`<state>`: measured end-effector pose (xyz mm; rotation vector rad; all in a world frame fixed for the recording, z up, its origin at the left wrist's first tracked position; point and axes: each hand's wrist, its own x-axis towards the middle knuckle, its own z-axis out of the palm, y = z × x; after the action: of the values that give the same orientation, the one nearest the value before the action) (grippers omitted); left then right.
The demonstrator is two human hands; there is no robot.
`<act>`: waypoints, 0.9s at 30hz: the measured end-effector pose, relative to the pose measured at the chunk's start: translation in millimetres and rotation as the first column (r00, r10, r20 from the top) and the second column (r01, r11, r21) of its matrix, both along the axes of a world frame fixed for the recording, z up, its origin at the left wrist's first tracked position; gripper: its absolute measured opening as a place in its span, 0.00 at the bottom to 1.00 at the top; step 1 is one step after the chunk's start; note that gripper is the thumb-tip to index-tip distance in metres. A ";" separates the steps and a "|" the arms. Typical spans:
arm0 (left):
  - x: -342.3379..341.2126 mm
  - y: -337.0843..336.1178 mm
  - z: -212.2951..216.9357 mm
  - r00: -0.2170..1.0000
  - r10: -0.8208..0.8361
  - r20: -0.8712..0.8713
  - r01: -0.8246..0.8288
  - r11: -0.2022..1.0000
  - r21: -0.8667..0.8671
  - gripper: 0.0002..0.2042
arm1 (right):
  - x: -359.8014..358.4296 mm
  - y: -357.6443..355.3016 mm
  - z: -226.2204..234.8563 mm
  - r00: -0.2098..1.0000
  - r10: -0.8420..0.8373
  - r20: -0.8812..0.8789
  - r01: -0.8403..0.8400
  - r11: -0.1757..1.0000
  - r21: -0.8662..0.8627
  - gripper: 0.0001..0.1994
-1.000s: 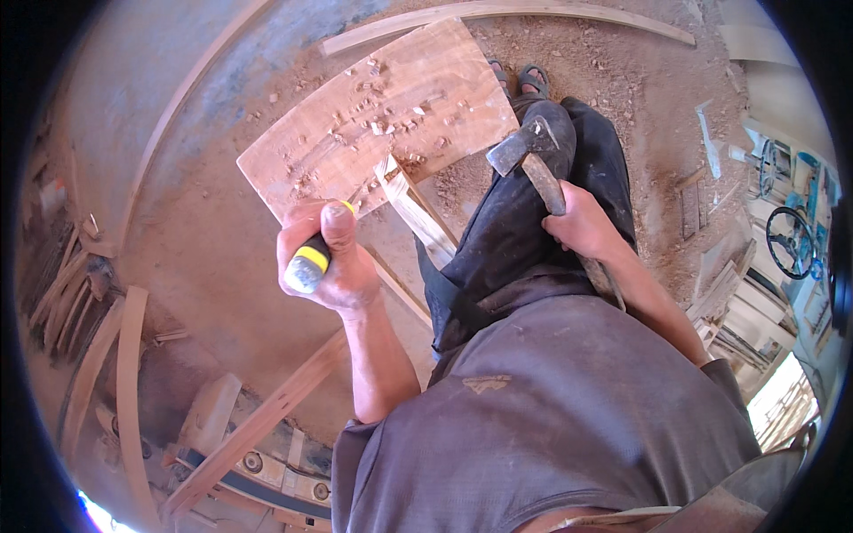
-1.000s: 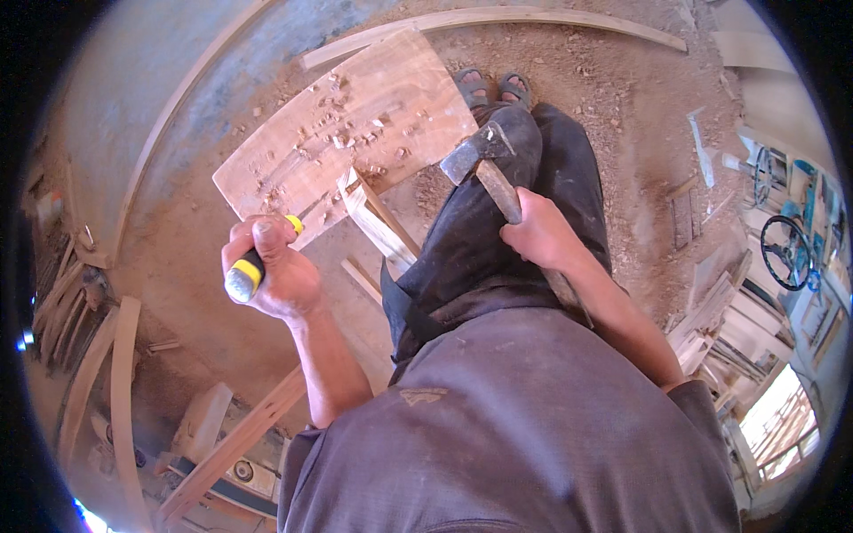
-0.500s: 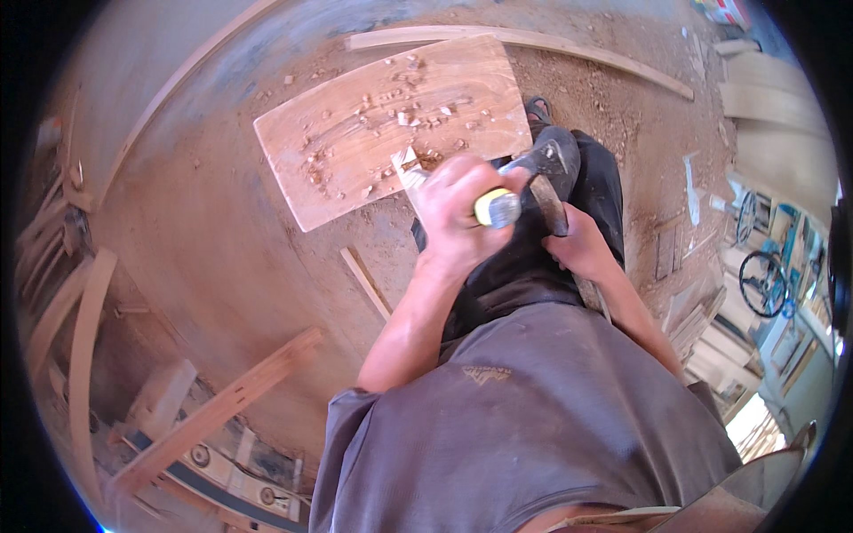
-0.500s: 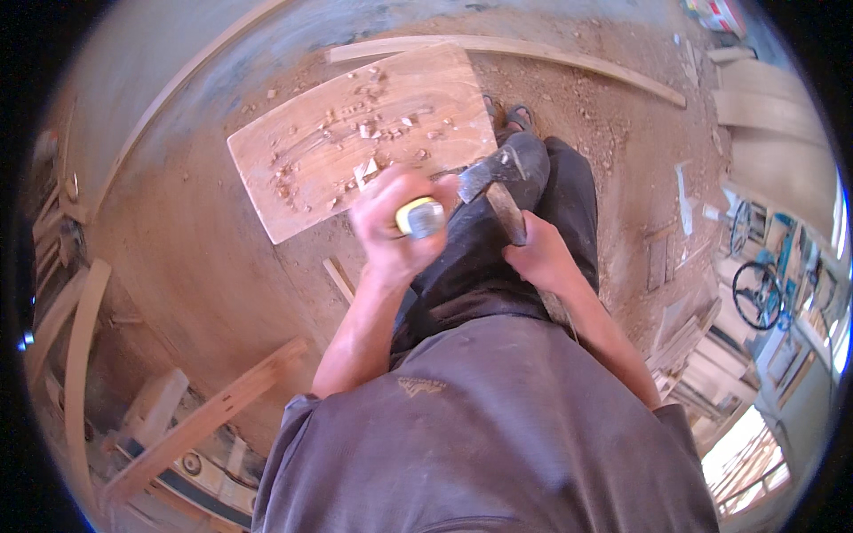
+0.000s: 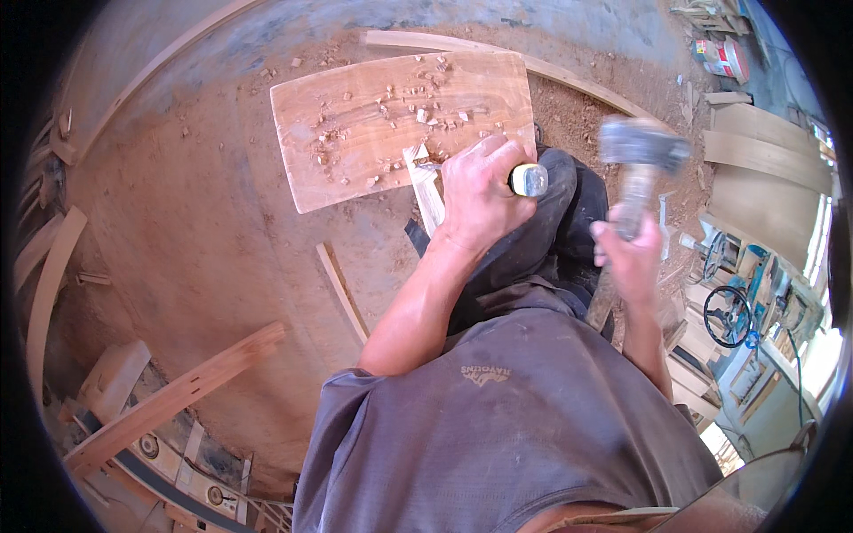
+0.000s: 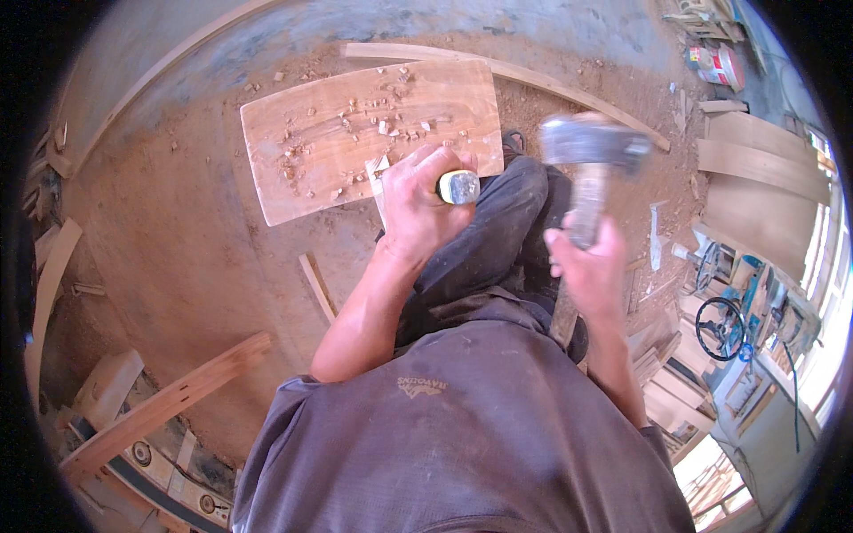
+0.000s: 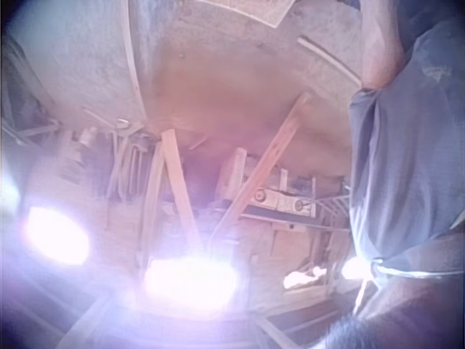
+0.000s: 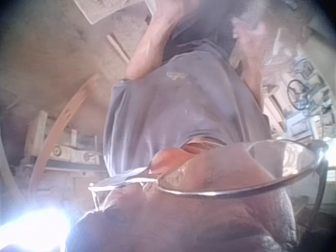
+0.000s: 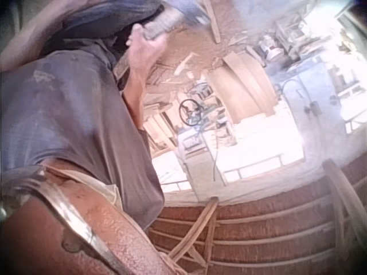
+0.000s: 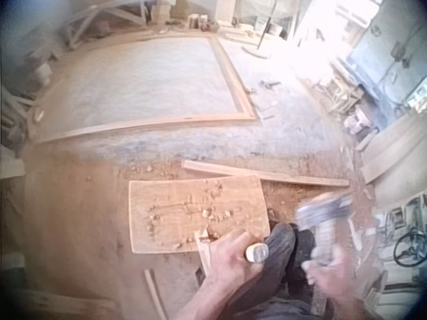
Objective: The person chisels a piece of wood while striking the chisel with a small hammer by hand, occasionally moving the wood piece to different positions on a work surface.
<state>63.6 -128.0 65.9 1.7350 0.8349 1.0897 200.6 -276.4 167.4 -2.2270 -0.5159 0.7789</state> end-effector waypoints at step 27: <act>-21.8 20.2 4.3 0.973 -0.232 -0.011 0.215 0.917 -0.336 0.05 | -20.2 22.5 22.7 0.849 0.501 0.170 -0.473 0.862 -0.183 0.18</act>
<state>41.9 -107.8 70.1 1.5311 0.7790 0.7075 180.5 -253.9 190.1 -2.3444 -1.2054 0.8489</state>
